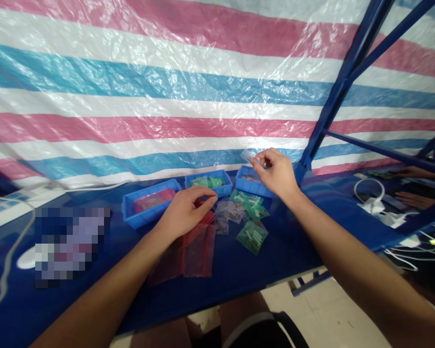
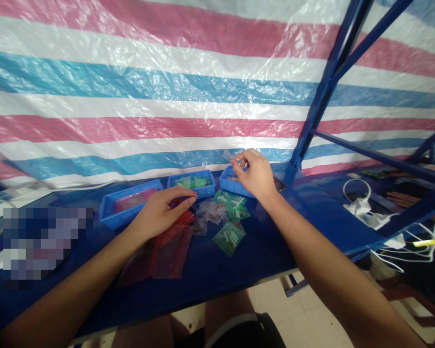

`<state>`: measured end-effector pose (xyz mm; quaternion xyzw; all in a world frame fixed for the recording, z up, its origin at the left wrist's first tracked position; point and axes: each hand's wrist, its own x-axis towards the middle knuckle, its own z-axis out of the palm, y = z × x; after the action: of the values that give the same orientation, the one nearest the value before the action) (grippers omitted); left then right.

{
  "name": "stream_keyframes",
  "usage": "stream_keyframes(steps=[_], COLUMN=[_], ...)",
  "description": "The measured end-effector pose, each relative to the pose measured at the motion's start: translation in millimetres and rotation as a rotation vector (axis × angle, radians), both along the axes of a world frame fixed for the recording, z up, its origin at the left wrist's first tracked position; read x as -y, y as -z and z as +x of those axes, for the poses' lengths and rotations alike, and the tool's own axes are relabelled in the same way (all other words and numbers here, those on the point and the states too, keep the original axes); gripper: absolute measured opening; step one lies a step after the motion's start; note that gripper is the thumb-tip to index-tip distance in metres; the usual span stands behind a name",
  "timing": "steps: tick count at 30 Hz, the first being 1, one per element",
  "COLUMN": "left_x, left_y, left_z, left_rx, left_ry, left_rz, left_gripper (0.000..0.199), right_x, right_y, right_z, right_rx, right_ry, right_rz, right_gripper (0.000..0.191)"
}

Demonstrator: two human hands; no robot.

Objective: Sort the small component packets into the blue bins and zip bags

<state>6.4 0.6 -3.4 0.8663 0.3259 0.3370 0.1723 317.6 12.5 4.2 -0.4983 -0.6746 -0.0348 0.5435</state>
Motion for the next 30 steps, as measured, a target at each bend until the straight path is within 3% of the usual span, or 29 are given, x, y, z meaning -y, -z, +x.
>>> stream_keyframes(steps=[4, 11, 17, 24, 27, 30], left_x=[0, -1, 2, 2, 2, 2], left_y=[1.8, 1.7, -0.2, -1.9, -2.0, -1.3], left_z=[0, -2, 0, 4, 6, 7], left_rx=[-0.039, -0.062, 0.155, 0.453, 0.498, 0.475], left_ry=[0.027, -0.01, 0.026, 0.038, 0.055, 0.04], left_rz=[0.015, 0.002, -0.165, -0.44, -0.521, -0.48], left_gripper=[0.025, 0.03, 0.027, 0.043, 0.05, 0.05], right_x=[-1, 12, 21, 24, 20, 16], right_y=[2.8, 4.3, 11.9, 24.7, 31.0, 34.2], right_z=[5, -17, -37, -59, -65, -68], right_rx=[0.169, 0.135, 0.1, -0.13, -0.292, -0.411], right_ry=[-0.005, -0.162, -0.377, -0.766, -0.801, -0.785], right_rz=[-0.04, -0.083, -0.156, -0.375, -0.49, -0.533], right_gripper=[0.021, 0.018, 0.022, 0.049, 0.042, 0.036])
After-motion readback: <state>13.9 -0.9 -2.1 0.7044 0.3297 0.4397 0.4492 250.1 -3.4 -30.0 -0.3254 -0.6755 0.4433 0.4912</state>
